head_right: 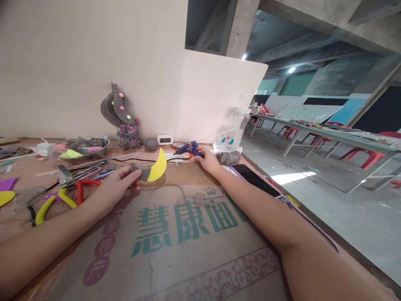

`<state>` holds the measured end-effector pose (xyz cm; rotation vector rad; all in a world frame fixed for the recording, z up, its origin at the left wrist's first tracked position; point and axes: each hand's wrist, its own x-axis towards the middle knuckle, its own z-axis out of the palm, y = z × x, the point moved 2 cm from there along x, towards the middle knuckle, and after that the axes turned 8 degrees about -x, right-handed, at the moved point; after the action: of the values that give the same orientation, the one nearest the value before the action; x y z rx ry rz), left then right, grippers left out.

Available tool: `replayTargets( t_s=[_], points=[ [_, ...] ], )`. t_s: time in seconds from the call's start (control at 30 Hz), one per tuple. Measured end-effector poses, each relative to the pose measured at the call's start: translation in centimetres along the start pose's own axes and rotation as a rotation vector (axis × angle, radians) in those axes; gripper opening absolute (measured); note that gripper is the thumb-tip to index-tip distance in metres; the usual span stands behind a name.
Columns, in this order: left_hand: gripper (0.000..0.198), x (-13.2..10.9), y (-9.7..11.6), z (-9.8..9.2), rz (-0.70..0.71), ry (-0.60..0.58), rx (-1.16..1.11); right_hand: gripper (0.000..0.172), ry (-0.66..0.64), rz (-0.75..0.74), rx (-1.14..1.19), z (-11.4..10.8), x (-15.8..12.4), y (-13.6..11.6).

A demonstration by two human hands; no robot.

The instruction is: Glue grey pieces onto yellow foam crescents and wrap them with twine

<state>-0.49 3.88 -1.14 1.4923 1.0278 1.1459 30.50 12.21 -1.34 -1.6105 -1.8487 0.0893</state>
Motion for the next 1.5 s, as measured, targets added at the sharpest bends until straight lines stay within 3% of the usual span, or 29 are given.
replayTargets(
  t_s=[0.1, 0.23, 0.4, 0.47, 0.57, 0.7, 0.77, 0.83, 0.9, 0.97, 1.13, 1.3, 1.5],
  points=[
    [0.028, -0.1, 0.2, 0.0, -0.001, 0.0, -0.014, 0.034, 0.023, -0.005, 0.005, 0.0, -0.1, -0.4],
    [0.027, -0.2, 0.5, 0.0, -0.03, 0.028, -0.075, 0.043, 0.144, 0.036, 0.016, -0.4, -0.7, -1.1],
    [0.027, -0.2, 0.8, 0.0, -0.057, 0.032, -0.137, 0.032, 0.354, -0.047, 0.03, -2.7, -2.4, -4.8],
    [0.028, -0.2, 0.9, -0.1, -0.048, 0.031, -0.126, 0.029, 0.234, -0.133, 0.002, -3.1, -3.4, -7.2],
    [0.029, -0.2, 0.9, -0.1, -0.026, 0.036, -0.116, 0.035, -0.083, -0.282, -0.023, -2.6, -5.5, -10.6],
    [0.029, -0.3, 1.1, -0.1, -0.033, 0.073, -0.137, 0.059, -0.321, -0.518, -0.091, -0.8, -8.3, -13.5],
    [0.028, -0.3, 1.2, -0.1, -0.04, 0.078, -0.156, 0.054, -0.387, -0.57, -0.085, -0.1, -9.1, -14.0],
    [0.031, -0.2, 1.2, 0.0, -0.051, 0.08, -0.181, 0.033, -0.4, -0.591, -0.065, 0.2, -9.4, -14.1],
    [0.045, -0.2, 1.0, -0.1, -0.054, 0.089, -0.188, 0.022, -0.373, -0.638, -0.063, 0.1, -9.5, -14.3],
    [0.052, -0.1, 0.7, -0.1, -0.038, 0.09, -0.175, 0.021, -0.318, -0.731, -0.094, -0.3, -9.8, -14.8],
    [0.03, -0.2, 0.6, 0.1, 0.026, 0.008, -0.12, 0.022, -0.215, -0.911, -0.175, -1.0, -10.9, -16.1],
    [0.029, -0.5, 0.8, 0.3, 0.051, -0.021, 0.037, 0.022, -0.266, -0.778, -0.148, -1.0, -11.2, -16.0],
    [0.025, -0.7, 1.0, 0.4, 0.147, 0.007, 0.076, 0.028, -0.179, -0.374, -0.023, -1.2, -9.6, -14.6]
  ],
)
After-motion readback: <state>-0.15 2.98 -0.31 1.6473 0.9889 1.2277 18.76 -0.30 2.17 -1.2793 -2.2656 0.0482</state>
